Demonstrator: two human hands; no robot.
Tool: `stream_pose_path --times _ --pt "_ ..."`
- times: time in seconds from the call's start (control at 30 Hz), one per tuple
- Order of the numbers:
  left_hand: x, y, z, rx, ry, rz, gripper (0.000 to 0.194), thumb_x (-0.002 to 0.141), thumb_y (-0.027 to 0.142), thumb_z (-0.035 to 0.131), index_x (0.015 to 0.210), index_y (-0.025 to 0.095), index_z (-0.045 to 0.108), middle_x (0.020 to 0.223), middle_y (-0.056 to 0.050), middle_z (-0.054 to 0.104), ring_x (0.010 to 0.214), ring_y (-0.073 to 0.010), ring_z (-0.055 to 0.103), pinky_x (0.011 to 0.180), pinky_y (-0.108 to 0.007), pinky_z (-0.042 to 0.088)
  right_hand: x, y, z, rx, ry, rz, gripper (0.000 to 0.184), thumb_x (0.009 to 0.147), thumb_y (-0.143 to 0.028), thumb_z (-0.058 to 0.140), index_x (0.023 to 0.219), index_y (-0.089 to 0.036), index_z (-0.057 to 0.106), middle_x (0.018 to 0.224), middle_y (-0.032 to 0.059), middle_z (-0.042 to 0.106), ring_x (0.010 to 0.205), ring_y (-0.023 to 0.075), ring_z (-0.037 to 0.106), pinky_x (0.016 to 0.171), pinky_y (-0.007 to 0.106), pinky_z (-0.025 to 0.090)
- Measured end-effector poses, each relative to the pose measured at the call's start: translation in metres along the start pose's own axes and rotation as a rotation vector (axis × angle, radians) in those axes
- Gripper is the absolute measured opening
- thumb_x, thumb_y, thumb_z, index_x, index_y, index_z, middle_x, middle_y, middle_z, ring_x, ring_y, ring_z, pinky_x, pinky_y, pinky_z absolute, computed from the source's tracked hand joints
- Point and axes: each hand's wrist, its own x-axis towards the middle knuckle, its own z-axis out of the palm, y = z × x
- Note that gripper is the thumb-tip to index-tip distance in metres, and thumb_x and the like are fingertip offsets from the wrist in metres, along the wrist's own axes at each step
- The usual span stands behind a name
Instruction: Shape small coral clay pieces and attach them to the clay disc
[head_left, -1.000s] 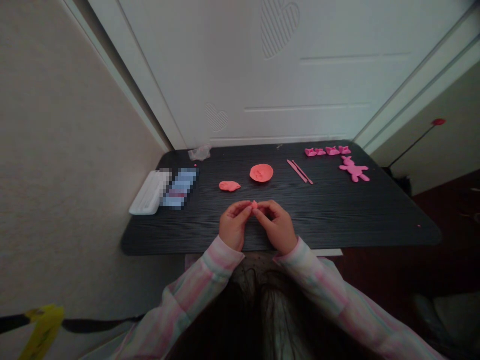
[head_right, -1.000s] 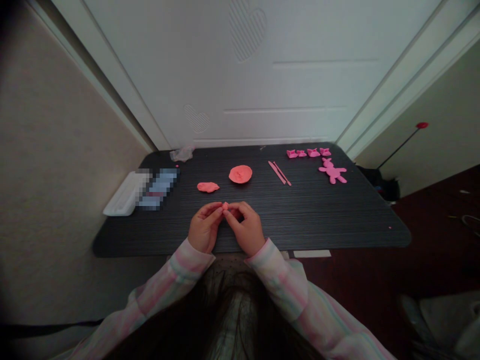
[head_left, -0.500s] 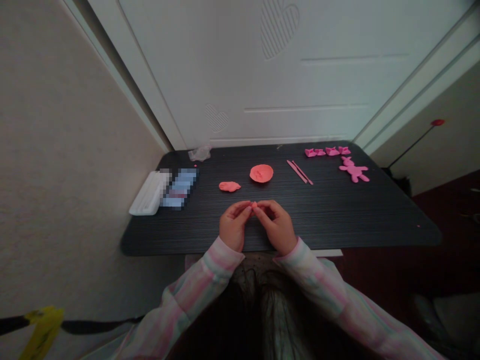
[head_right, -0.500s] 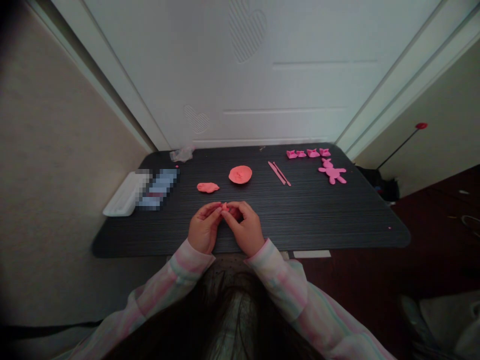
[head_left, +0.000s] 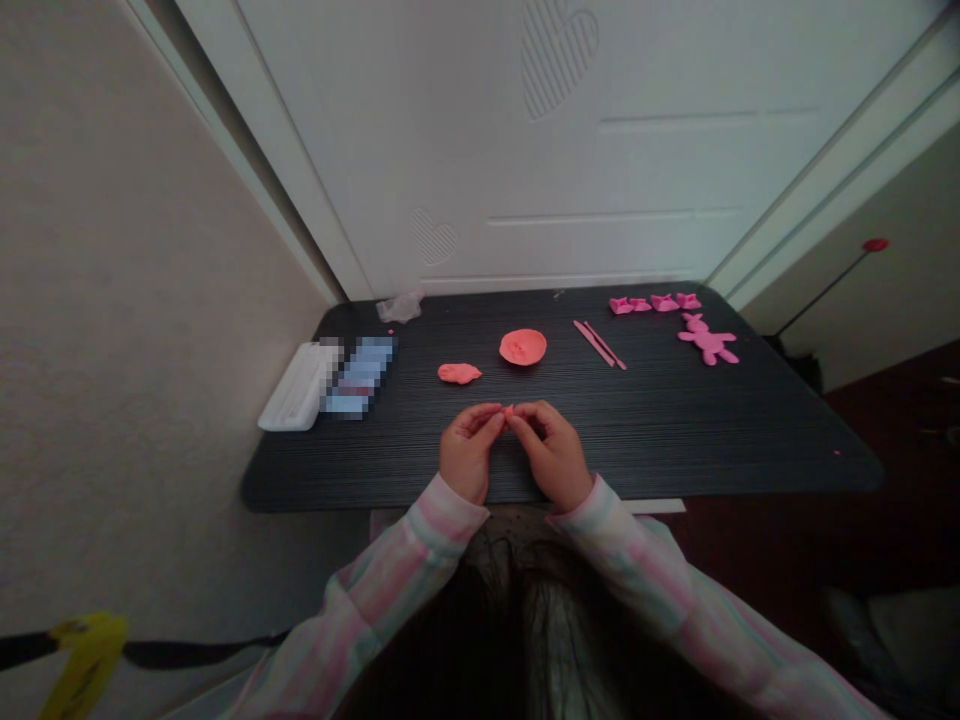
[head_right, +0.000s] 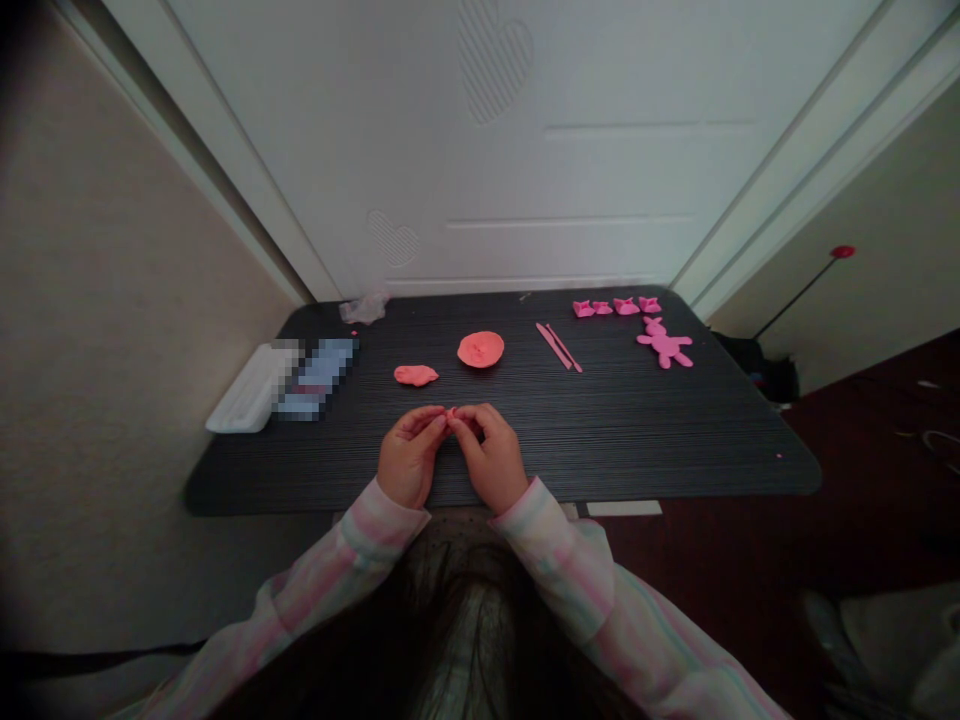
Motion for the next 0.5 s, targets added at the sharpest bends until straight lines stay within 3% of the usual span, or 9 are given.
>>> stream_pose_path --times 0.5 --pt "-0.001 0.0024 0.002 -0.052 -0.002 -0.01 0.011 0.057 0.013 0.067 0.066 0.015 0.063 0.066 0.0 0.067 0.068 -0.0109 0.061 0.07 -0.026 0.046 -0.0001 -0.0005 -0.0006 0.026 -0.003 0.005 0.006 0.074 -0.023 0.054 0.075 -0.019 0.058 0.071 0.0003 0.055 0.066 0.0125 0.052 0.061 0.025 0.041"
